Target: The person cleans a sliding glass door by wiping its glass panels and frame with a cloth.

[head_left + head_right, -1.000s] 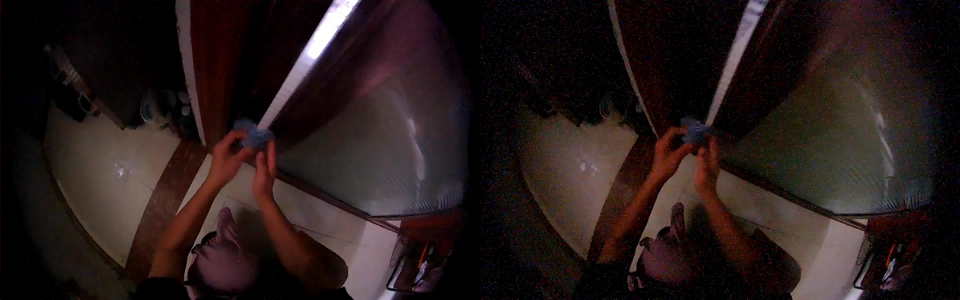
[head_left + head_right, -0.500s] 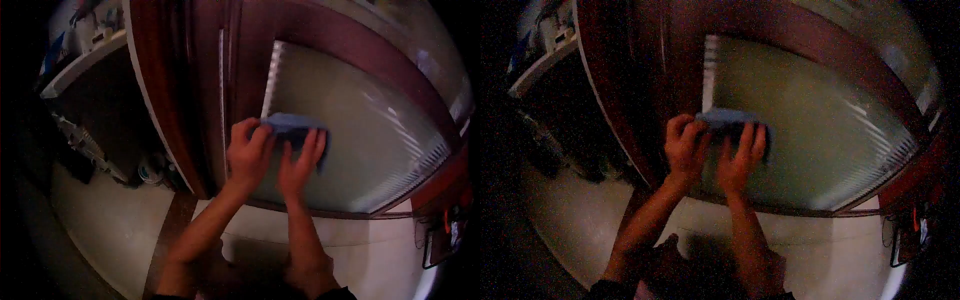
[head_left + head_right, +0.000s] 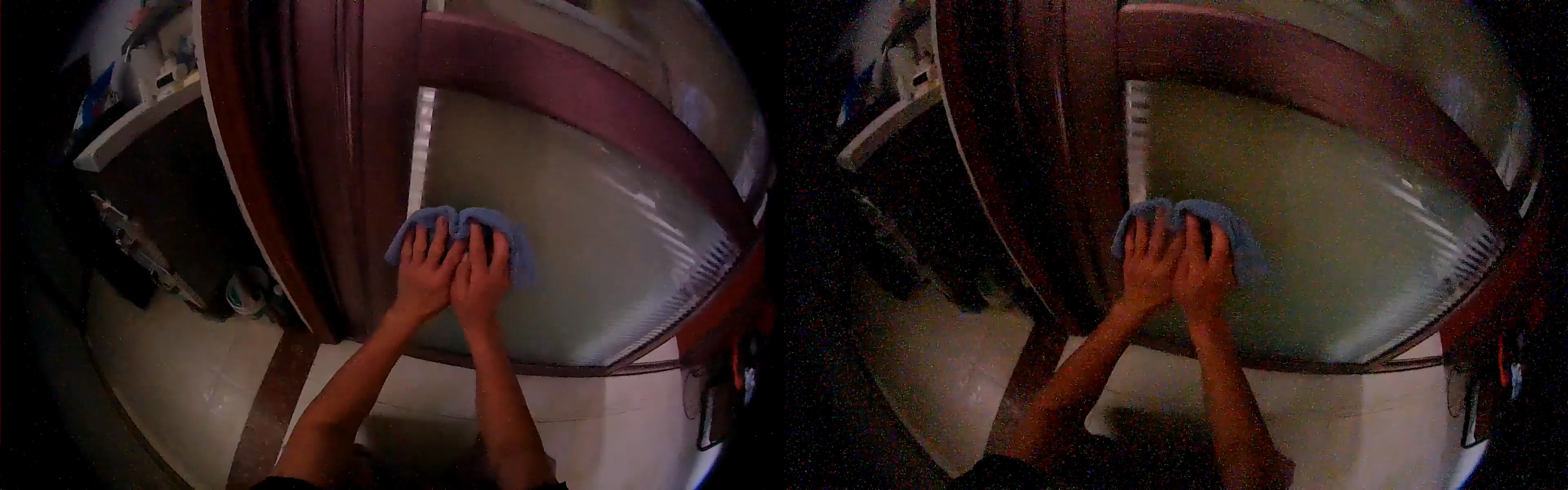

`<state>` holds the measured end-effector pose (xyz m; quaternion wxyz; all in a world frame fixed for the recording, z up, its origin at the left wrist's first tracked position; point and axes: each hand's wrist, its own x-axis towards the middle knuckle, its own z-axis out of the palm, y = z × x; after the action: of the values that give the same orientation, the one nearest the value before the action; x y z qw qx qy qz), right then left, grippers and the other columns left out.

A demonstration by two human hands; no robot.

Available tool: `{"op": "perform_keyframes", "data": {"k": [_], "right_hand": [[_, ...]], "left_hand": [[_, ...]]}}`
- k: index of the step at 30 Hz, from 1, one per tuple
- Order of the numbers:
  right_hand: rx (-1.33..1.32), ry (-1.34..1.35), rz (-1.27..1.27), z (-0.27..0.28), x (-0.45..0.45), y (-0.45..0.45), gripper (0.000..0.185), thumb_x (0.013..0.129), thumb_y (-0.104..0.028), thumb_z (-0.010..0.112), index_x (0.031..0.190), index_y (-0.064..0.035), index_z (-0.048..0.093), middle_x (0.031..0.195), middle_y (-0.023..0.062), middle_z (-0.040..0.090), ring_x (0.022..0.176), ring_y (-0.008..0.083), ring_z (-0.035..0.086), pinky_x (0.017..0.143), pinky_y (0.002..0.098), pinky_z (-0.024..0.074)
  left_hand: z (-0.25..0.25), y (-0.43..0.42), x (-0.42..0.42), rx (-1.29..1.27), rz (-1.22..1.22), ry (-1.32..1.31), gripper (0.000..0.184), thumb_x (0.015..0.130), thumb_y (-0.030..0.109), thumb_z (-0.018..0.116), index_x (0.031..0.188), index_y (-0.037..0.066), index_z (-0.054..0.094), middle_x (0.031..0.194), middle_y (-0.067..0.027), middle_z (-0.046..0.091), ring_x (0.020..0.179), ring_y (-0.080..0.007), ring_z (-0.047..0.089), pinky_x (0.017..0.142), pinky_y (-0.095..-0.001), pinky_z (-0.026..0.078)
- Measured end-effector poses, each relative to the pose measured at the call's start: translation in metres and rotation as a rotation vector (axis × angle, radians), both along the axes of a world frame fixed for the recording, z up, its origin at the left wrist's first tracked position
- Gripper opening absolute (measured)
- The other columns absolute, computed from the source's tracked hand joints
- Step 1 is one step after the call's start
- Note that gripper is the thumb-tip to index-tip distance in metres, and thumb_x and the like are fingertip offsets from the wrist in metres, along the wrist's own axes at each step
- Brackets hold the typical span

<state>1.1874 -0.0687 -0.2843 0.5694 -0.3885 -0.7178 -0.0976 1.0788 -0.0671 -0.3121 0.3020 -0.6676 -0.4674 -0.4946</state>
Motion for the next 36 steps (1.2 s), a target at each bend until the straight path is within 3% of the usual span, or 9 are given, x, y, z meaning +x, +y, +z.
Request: {"op": "perform_keyframes", "data": {"k": [3,7,12,16,21,27,31,33,36], "right_hand": [[-0.105,0.034,0.144,0.038,0.019,-0.025,0.046,0.086,-0.011,0.056,0.131,-0.0066,0.053,0.134,0.0204,0.046,0.121,0.0385,0.048,0.101,0.0451,0.0386],[-0.047,0.092,-0.06,0.066,0.053,-0.025,0.044,0.087,-0.015,0.057,0.13,-0.0058,0.054,0.136,0.0193,0.047,0.117,0.0382,0.05,0.099,0.047,0.0388],[0.074,0.031,-0.192,0.092,0.066,-0.02,0.045,0.086,-0.016,0.059,0.129,-0.0071,0.054,0.136,0.0171,0.048,0.117,0.0375,0.048,0.1,0.0486,0.0357],[0.242,-0.012,-0.345,0.129,0.054,-0.001,0.043,0.089,-0.021,0.057,0.13,-0.0085,0.054,0.136,0.0158,0.049,0.115,0.0366,0.05,0.096,0.0488,0.0381],[0.223,-0.031,-0.411,0.091,0.027,0.032,0.046,0.089,-0.025,0.056,0.133,-0.011,0.053,0.135,0.0156,0.051,0.109,0.0343,0.053,0.091,0.0461,0.04],[0.214,-0.1,-0.32,-0.025,0.024,0.036,0.041,0.09,-0.028,0.057,0.126,-0.0082,0.058,0.127,0.0163,0.055,0.099,0.0338,0.057,0.083,0.0449,0.045],[0.246,-0.099,-0.36,-0.014,0.026,0.016,0.04,0.09,-0.031,0.061,0.123,-0.0081,0.06,0.125,0.0164,0.054,0.104,0.0332,0.054,0.087,0.0447,0.0427],[0.174,0.042,-0.33,0.003,0.036,0.009,0.043,0.091,-0.037,0.061,0.123,-0.0092,0.06,0.124,0.0153,0.054,0.107,0.0321,0.052,0.086,0.0447,0.0424],[0.167,0.074,-0.55,-0.001,0.065,0.026,0.046,0.091,-0.036,0.062,0.127,-0.0086,0.057,0.13,0.0178,0.047,0.113,0.0346,0.046,0.094,0.0478,0.036]], "left_hand": [[0.011,-0.001,0.013,0.019,-0.006,-0.065,0.046,0.088,0.027,0.059,0.128,0.005,0.054,0.144,-0.0257,0.04,0.127,-0.0512,0.037,0.103,-0.0615,0.029],[0.041,-0.007,0.051,-0.014,-0.032,-0.216,0.06,0.087,0.032,0.062,0.137,0.003,0.046,0.148,-0.0285,0.03,0.129,-0.0539,0.032,0.106,-0.0623,0.025],[0.119,0.003,0.041,0.044,0.017,-0.07,0.067,0.085,0.035,0.065,0.14,0.005,0.042,0.152,-0.026,0.024,0.133,-0.0538,0.026,0.107,-0.0618,0.023],[0.145,0.021,0.038,0.163,0.078,-0.037,0.066,0.087,0.039,0.063,0.139,0.005,0.042,0.152,-0.0283,0.02,0.134,-0.0557,0.023,0.108,-0.0634,0.02],[0.115,0.028,0.031,0.175,0.166,-0.04,0.053,0.086,0.038,0.061,0.131,0.011,0.051,0.149,-0.0207,0.031,0.13,-0.0491,0.031,0.105,-0.0604,0.028],[-0.012,0.028,0.03,0.094,0.205,-0.06,0.042,0.088,0.034,0.06,0.121,0.01,0.054,0.146,-0.0206,0.035,0.127,-0.0493,0.033,0.101,-0.0643,0.03],[-0.012,0.015,0.029,0.002,0.112,-0.082,0.042,0.088,0.03,0.061,0.124,0.01,0.054,0.146,-0.0209,0.035,0.126,-0.0511,0.033,0.101,-0.0656,0.03],[0.006,0.011,0.036,0.001,0.081,-0.066,0.045,0.087,0.029,0.063,0.128,0.011,0.053,0.146,-0.0211,0.035,0.125,-0.0507,0.035,0.101,-0.065,0.03],[0.023,0.007,0.052,-0.037,0.009,0.019,0.053,0.086,0.025,0.063,0.137,0.017,0.05,0.147,-0.0201,0.036,0.125,-0.0481,0.038,0.102,-0.0625,0.031]]}}
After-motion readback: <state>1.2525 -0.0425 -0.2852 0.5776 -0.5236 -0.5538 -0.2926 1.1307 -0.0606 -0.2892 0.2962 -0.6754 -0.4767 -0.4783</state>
